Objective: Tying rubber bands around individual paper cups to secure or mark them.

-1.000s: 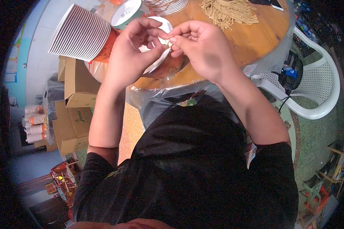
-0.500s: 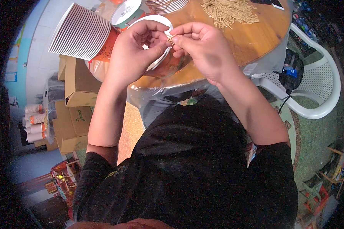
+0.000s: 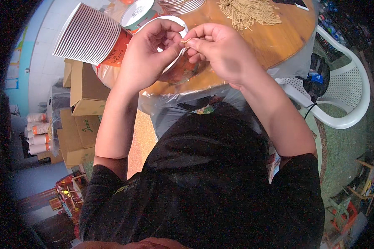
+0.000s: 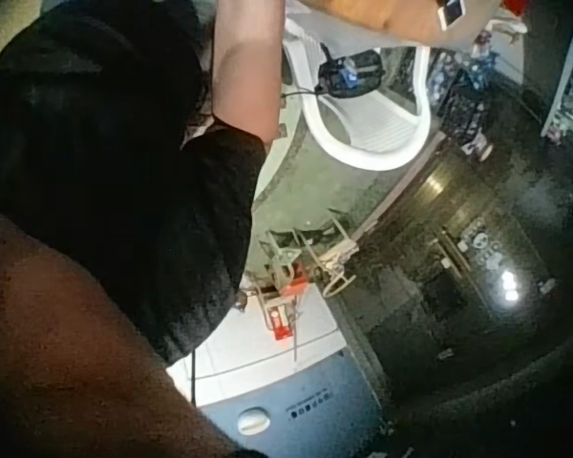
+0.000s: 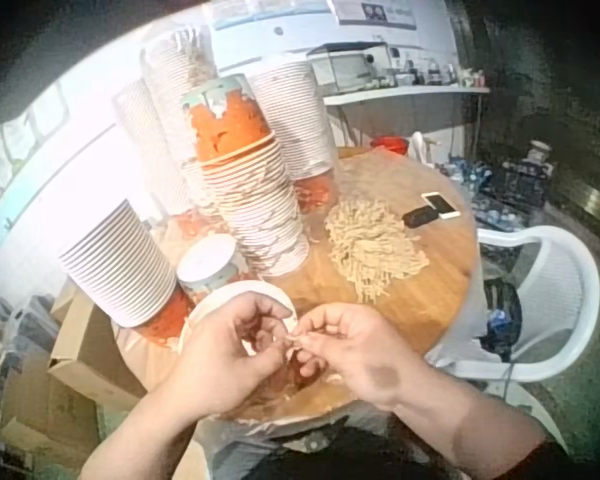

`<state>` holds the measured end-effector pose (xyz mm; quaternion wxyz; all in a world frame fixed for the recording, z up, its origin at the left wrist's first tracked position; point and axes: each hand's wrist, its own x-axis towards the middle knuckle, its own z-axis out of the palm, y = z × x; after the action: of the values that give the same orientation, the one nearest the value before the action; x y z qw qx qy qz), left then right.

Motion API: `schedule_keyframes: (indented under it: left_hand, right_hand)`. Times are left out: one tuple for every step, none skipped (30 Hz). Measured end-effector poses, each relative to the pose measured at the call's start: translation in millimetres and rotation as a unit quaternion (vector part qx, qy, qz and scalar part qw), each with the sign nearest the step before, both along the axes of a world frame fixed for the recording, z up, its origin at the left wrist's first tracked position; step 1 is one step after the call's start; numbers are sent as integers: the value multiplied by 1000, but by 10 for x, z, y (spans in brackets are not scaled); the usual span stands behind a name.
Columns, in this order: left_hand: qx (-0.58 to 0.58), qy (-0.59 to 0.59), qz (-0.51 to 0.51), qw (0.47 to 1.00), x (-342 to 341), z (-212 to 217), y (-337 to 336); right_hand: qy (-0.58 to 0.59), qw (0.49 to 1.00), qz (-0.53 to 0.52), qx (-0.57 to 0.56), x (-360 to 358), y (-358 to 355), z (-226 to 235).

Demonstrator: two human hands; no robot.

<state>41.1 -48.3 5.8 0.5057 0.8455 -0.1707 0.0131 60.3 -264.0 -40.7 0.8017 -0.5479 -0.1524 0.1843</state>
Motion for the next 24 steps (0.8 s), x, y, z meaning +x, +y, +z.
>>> schedule_keyframes:
  left_hand:
    - [2,-3,-1,1000,0,7,-3]
    - [5,-6,-2,1000,3,10,-9]
    - [5,-6,-3,1000,7,4,-13]
    - [10,-22,-2,1000,13,-6,-17]
    - [15,-37,0,999,16,-11,-17]
    - [15,-37,0,999,12,-9,-19]
    - [23,-44,4,999,3,-4,-23]
    - [32,-50,8,998,-4,-1,-26]
    - [32,-50,7,998,-8,7,-30]
    - [23,-32,6,999,-10,18,-35]
    - [14,-15,5,1000,-13,22,-35]
    - [14,-15,5,1000,-11,18,-32]
    - [15,-18,4,1000,-6,11,-28]
    - [16,-21,2,1000,-1,9,-26]
    - [15,-21,2,1000,1,11,-27]
    - [20,-19,2,1000,4,17,-30]
    - [24,-17,2,1000,5,20,-31]
    - [24,-17,2,1000,10,13,-25]
    - [15,-24,-3,1000,20,-4,-16]
    - [6,-31,-8,999,28,-18,-10]
    - [6,-31,-8,999,33,-27,-6]
    - [-1,-28,-10,1000,36,-36,-5]
    - [-8,-26,-12,1000,41,-41,-4]
    - [-8,-26,-12,1000,38,-42,-6]
  right_hand:
    - [0,1000,0,0,3,7,-4]
    - [-10,1000,-6,4,10,19,-16]
    - [-20,1000,-11,9,12,26,-22]
    - [-20,1000,-12,9,6,23,-18]
    - [-30,999,-14,-3,-3,23,-10]
    - [-40,999,-17,-14,-8,23,-6]
    - [-40,999,-17,-14,-5,25,-16]
    - [-54,998,-20,-16,-1,27,-39]
    - [-68,997,-23,-18,1,29,-58]
    - [-68,997,-23,-18,1,37,-68]
    - [-75,996,-34,-22,-1,53,-74]
    - [-82,995,-45,-26,-2,63,-78]
    - [-82,995,-45,-27,0,65,-83]
    - [-71,996,-40,-21,4,63,-84]
    - [-59,997,-36,-15,9,61,-86]
    - [-59,997,-36,-15,14,54,-81]
    - [-46,999,-26,-10,20,43,-71]
    - [-33,999,-16,-5,28,31,-64]
    - [-33,999,-15,-5,41,21,-62]
    - [-38,999,-3,-3,59,11,-63]
    - [-43,999,9,-2,76,-2,-62]
    - [-43,999,10,-2,93,-22,-56]
    - [-55,998,21,-15,113,-44,-47]
    - [-67,997,32,-29,126,-57,-37]
